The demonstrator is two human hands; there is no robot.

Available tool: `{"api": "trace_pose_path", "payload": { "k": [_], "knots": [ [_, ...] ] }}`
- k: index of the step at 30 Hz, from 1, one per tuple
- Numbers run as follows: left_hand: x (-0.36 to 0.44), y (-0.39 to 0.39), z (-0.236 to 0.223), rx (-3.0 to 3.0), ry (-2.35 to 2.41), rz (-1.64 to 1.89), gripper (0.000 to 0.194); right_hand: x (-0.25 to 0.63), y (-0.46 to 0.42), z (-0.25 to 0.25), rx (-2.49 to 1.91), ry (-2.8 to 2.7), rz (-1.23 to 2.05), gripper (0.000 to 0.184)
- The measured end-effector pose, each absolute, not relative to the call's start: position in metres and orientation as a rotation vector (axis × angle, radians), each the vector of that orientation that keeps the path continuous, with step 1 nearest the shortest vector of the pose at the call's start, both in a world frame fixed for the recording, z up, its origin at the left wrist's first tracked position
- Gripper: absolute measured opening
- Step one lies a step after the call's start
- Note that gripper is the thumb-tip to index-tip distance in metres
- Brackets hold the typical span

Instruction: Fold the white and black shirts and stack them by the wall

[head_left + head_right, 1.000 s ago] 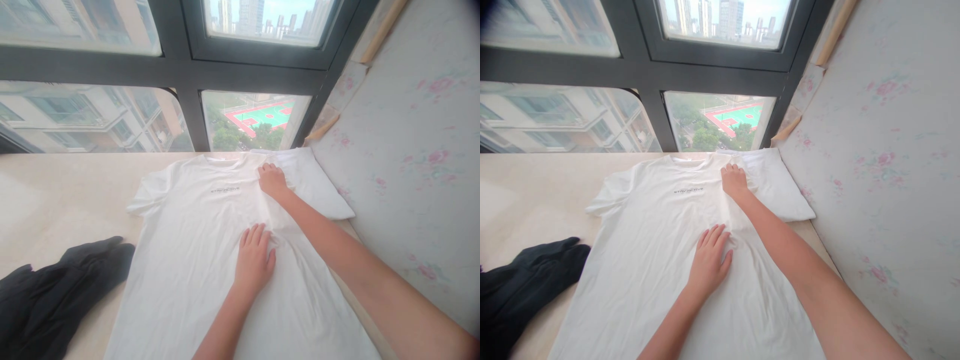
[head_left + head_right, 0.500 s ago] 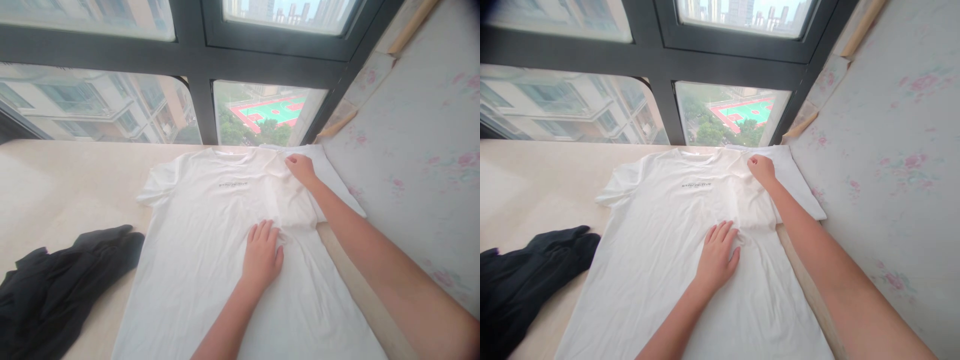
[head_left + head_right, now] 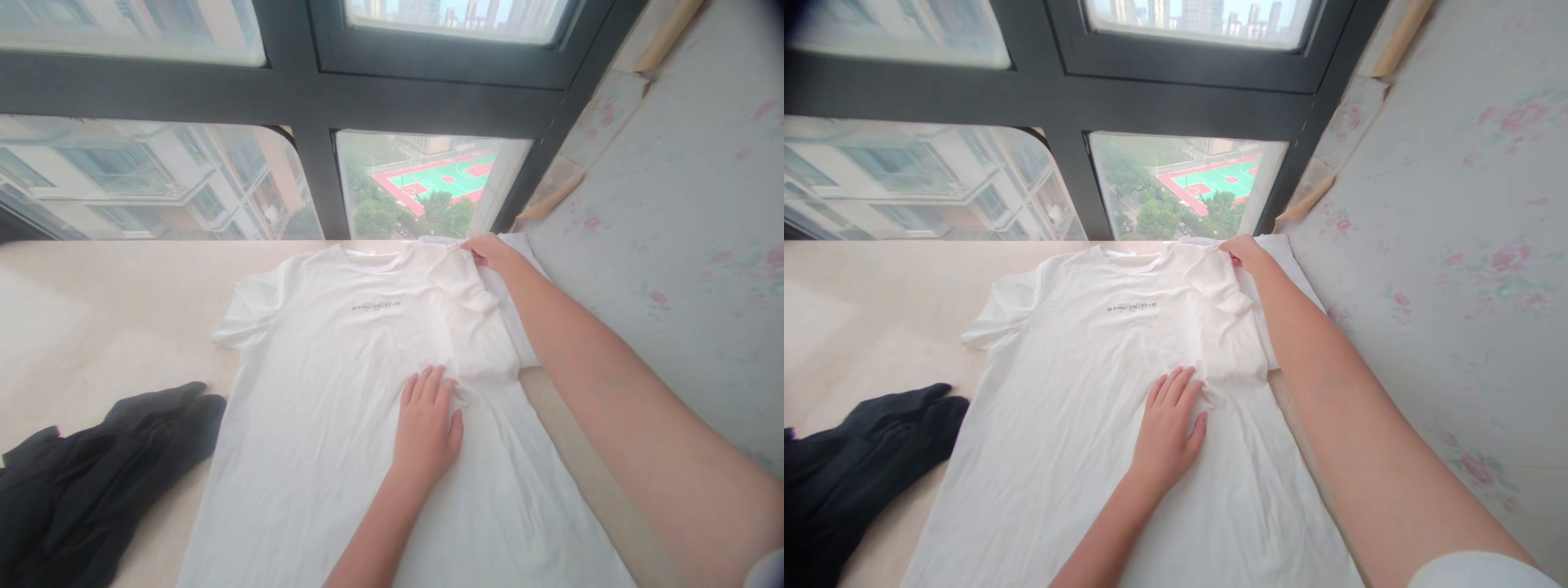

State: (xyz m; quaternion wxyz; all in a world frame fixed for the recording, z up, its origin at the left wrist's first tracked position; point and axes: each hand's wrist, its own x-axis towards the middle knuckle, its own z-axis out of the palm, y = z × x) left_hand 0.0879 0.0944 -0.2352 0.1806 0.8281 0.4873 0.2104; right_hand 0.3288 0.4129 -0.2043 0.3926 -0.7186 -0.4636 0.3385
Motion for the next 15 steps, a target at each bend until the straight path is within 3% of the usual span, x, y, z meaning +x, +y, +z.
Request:
{"api": "trace_pose_path", "payload": {
  "k": [11,15],
  "knots": [
    [0.089,0.095,-0.233,2.312,1.376,0.603,0.038,0.347,0.396,-0.21,-2.154,-1.411,0.451,0.015],
    [0.089,0.094,-0.233,2.317,1.372,0.608,0.038,0.349,0.397,-0.207,-2.158,-1.427,0.528,0.011]
  ]
}}
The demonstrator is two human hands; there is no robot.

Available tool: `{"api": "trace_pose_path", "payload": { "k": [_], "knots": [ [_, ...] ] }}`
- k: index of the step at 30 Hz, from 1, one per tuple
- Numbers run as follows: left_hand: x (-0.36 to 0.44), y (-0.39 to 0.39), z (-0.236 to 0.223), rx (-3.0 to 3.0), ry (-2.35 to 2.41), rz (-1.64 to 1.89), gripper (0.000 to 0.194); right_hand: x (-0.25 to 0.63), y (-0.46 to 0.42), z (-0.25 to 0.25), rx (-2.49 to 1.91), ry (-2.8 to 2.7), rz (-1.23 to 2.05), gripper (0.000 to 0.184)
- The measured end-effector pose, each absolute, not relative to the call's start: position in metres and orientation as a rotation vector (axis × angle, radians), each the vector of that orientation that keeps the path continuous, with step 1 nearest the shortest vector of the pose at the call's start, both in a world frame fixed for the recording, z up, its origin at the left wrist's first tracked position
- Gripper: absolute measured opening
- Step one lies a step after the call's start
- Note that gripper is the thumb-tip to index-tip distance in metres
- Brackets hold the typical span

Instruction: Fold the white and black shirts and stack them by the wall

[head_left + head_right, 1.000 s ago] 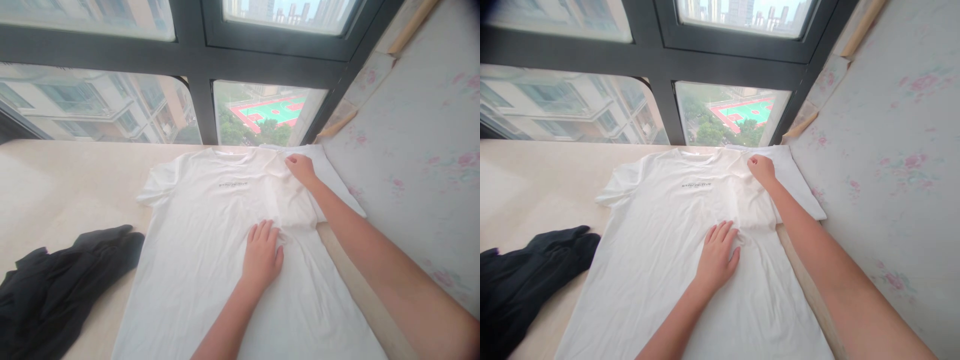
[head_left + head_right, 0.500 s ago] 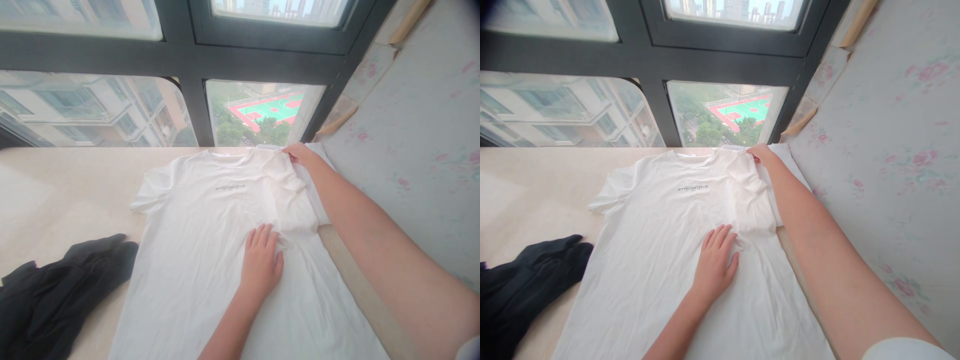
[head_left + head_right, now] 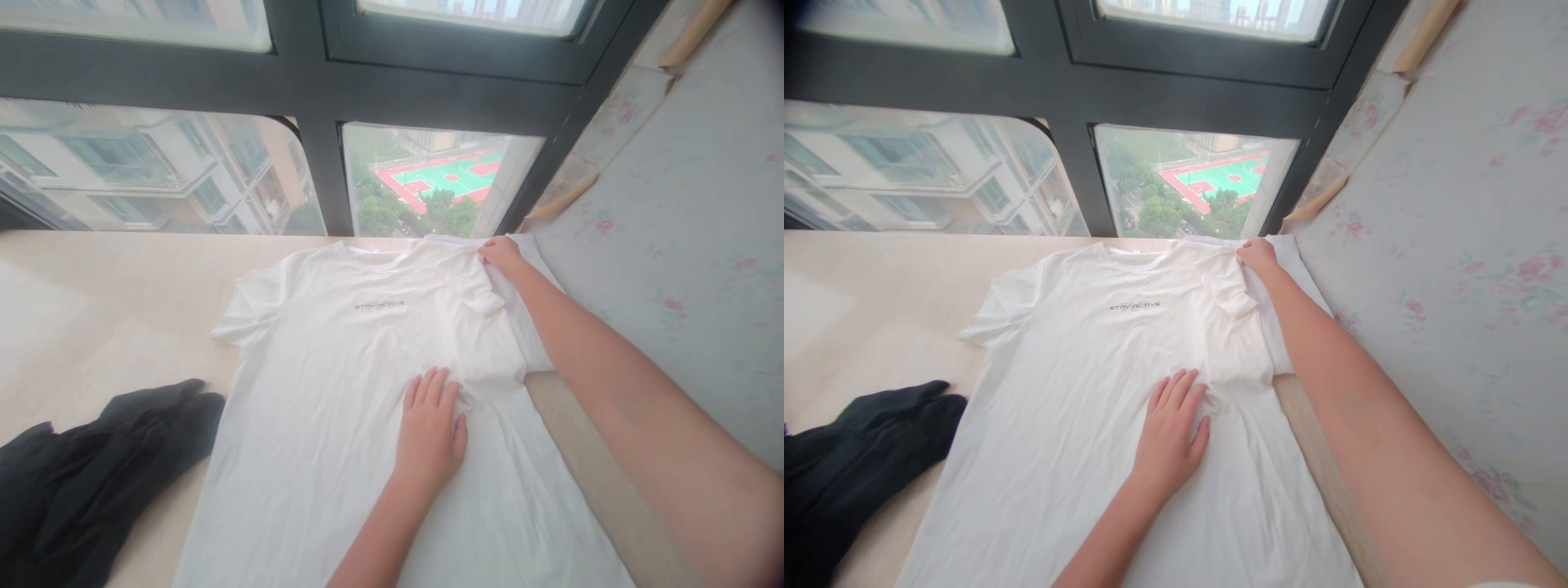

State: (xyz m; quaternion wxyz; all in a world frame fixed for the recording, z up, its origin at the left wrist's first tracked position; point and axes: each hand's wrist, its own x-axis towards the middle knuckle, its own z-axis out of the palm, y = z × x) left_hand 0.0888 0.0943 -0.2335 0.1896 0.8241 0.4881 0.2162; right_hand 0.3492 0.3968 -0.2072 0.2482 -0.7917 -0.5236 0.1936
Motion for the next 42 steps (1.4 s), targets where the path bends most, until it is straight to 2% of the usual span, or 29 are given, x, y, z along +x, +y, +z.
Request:
{"api": "trace_pose_path", "payload": {
  "k": [6,12,14,19,22,27,31,36,39,42],
  "knots": [
    [0.089,0.095,-0.236,2.328,1.364,0.629,0.039,0.354,0.359,-0.193,-2.231,-1.516,0.792,0.03],
    [0.089,0.095,-0.236,2.343,1.37,0.629,0.038,0.355,0.261,-0.198,-1.979,-1.851,0.443,0.042],
    [0.089,0.095,-0.236,2.349,1.367,0.638,0.038,0.353,0.241,-0.202,-1.866,-1.889,0.37,0.037],
    [0.088,0.096,-0.234,2.362,1.372,0.634,0.037,0.352,0.226,-0.203,-1.784,-1.781,0.281,0.011],
    [0.089,0.098,-0.233,2.363,1.378,0.634,0.037,0.355,0.224,-0.205,-1.77,-1.783,0.214,0.012],
    [0.089,0.094,-0.236,2.366,1.365,0.668,0.038,0.352,0.229,-0.216,-1.771,-1.813,0.21,0.026],
    [0.086,0.101,-0.238,2.243,1.379,0.789,0.038,0.35,0.234,-0.221,-1.792,-1.777,0.238,0.013],
    [0.11,0.191,-0.201,2.103,1.464,0.947,0.031,0.352,0.236,-0.225,-1.755,-1.791,0.241,0.012],
    [0.148,0.279,-0.175,2.295,1.53,0.646,0.034,0.352,0.235,-0.226,-1.734,-1.789,0.249,0.014],
    [0.185,0.356,-0.166,2.333,1.537,0.487,0.034,0.35,0.235,-0.226,-1.728,-1.789,0.248,0.014]
  ]
}}
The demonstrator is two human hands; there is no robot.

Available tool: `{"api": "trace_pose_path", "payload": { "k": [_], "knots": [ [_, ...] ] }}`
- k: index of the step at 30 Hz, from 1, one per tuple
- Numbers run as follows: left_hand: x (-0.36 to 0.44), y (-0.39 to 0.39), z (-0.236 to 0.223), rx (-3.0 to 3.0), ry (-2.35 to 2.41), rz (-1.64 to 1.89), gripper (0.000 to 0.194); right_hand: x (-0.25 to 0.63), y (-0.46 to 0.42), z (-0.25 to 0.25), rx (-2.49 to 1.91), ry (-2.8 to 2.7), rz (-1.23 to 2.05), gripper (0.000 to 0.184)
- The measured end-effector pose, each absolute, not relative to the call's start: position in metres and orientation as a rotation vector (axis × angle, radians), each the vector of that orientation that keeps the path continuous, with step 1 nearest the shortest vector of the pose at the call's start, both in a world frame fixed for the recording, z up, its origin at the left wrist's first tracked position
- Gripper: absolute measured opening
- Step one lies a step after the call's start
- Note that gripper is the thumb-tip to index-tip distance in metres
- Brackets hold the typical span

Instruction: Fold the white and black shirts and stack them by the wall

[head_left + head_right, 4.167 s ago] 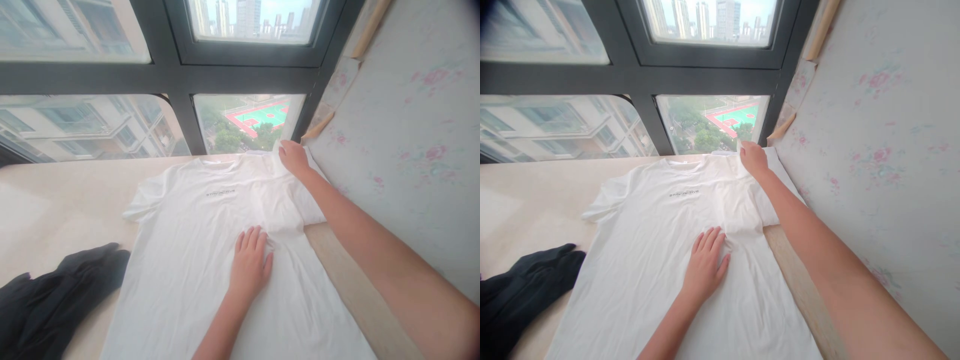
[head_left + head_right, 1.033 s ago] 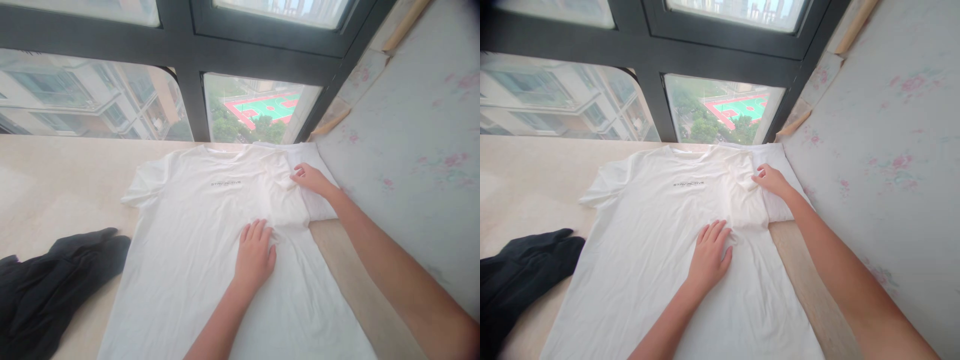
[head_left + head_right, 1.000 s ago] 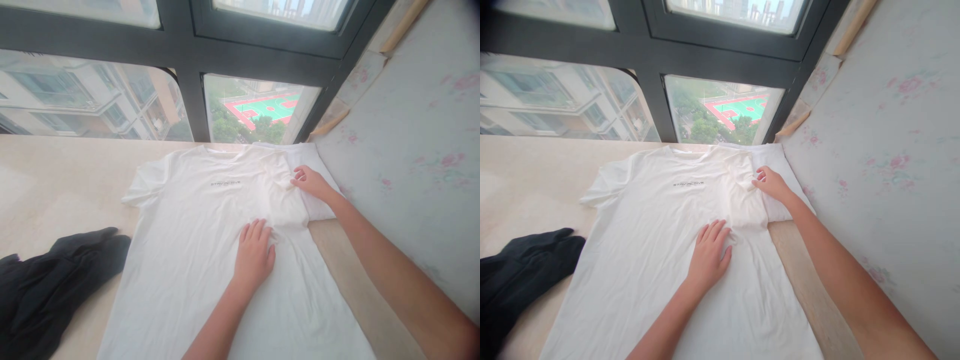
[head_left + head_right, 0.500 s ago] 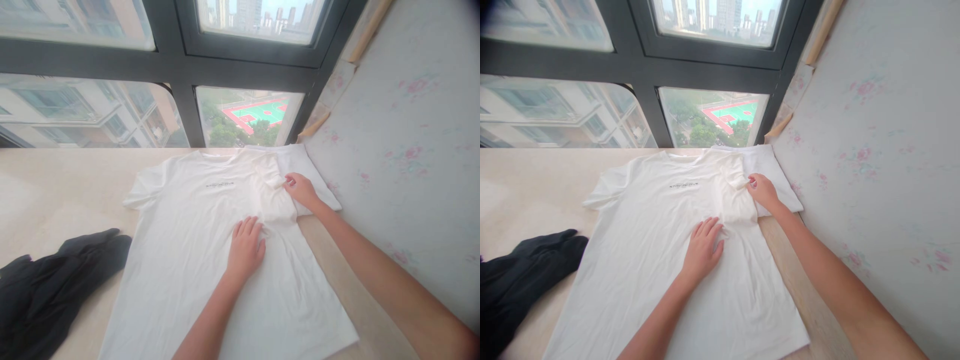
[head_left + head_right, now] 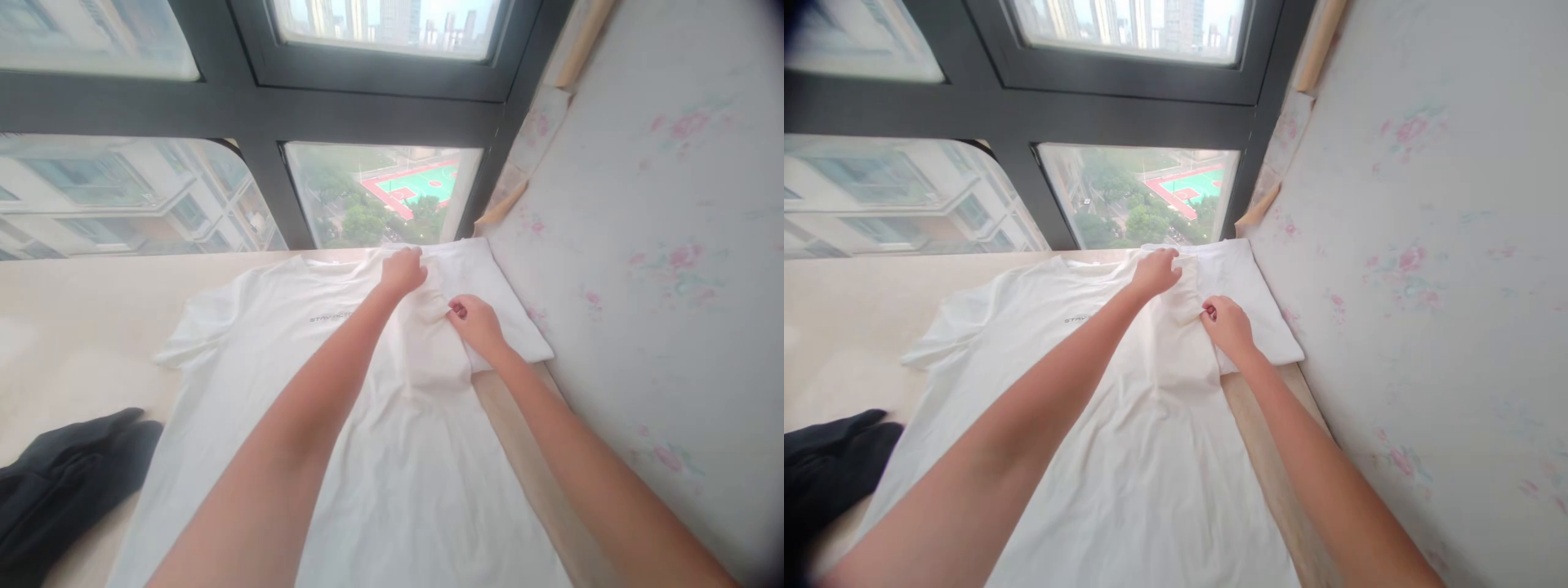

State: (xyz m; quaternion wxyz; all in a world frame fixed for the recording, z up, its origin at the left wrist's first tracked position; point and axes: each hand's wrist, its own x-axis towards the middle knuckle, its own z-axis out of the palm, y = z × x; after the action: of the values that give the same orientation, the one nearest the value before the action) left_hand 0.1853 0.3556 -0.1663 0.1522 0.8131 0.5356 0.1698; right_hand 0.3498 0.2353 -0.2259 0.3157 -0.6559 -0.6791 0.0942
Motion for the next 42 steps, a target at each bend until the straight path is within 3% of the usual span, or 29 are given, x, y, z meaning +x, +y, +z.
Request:
{"api": "trace_pose_path", "payload": {
  "k": [8,17,26,30,33,36,38,42],
  "knots": [
    [0.238,0.433,-0.184,2.312,1.42,0.312,0.032,0.346,0.232,-0.231,-1.708,-1.772,0.193,0.015],
    [0.257,0.449,-0.191,2.188,1.389,0.391,0.024,0.345,0.229,-0.228,-1.734,-1.784,0.156,0.014],
    [0.232,0.447,-0.189,1.971,1.631,0.561,0.032,0.345,0.228,-0.228,-1.744,-1.796,0.069,0.011],
    [0.231,0.437,-0.18,2.016,1.624,0.615,0.029,0.349,0.226,-0.223,-1.72,-1.783,0.212,0.02],
    [0.222,0.403,-0.167,2.174,1.585,0.717,0.03,0.36,0.231,-0.214,-1.75,-1.655,0.444,0.033],
    [0.206,0.324,-0.157,2.402,1.485,0.72,0.027,0.372,0.252,-0.206,-1.845,-1.505,0.72,0.026],
    [0.199,0.247,-0.157,2.471,1.336,0.51,0.023,0.376,0.276,-0.203,-1.883,-1.449,0.872,0.02],
    [0.203,0.088,-0.17,2.491,0.91,0.015,0.017,0.369,0.332,-0.199,-1.92,-1.315,1.05,0.028]
  ]
}}
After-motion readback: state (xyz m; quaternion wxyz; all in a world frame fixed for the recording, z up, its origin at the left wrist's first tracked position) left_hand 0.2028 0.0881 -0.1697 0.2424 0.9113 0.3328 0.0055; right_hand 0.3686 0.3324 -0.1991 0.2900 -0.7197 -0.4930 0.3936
